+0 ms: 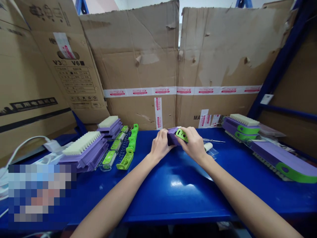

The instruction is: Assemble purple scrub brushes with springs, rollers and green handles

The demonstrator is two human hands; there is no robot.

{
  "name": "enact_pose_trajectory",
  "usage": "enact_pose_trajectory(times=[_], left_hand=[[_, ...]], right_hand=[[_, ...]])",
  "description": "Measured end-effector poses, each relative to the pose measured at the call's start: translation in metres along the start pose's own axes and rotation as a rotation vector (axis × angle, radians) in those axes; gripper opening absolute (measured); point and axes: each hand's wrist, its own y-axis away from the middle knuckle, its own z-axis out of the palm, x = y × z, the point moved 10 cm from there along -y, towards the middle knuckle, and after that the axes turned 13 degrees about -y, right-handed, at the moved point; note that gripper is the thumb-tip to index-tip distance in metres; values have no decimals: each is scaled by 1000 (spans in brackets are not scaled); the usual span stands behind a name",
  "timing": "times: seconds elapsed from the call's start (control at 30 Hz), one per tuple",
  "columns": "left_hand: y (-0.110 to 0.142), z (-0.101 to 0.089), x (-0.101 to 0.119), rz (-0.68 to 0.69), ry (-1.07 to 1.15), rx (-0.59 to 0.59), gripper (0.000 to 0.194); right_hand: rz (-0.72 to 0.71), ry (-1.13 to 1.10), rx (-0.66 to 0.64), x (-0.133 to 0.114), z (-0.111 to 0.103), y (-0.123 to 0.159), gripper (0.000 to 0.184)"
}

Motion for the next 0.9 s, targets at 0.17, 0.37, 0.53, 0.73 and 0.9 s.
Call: enact_pose_trajectory(times=[0.17,0.37,0.53,0.73,0.9], left_hand=[[0,-15,-7,-66,-48,-17,66],[1,-8,-5,-7,-77,-198,51],[1,-7,-15,-90,-27,-161,57],[1,-9,-17,-89,-39,-136,59],[0,-11,-19,-104,-23,-133,62]], right_hand=[[-48,38,-83,-14,11,-1,30],[-121,23,-279,-19,30,4,29],[-201,39,-243,-19,20,7,38],[-240,34,-231,-20,13,7,35],[-228,-65,-113,-20,2,5,31]])
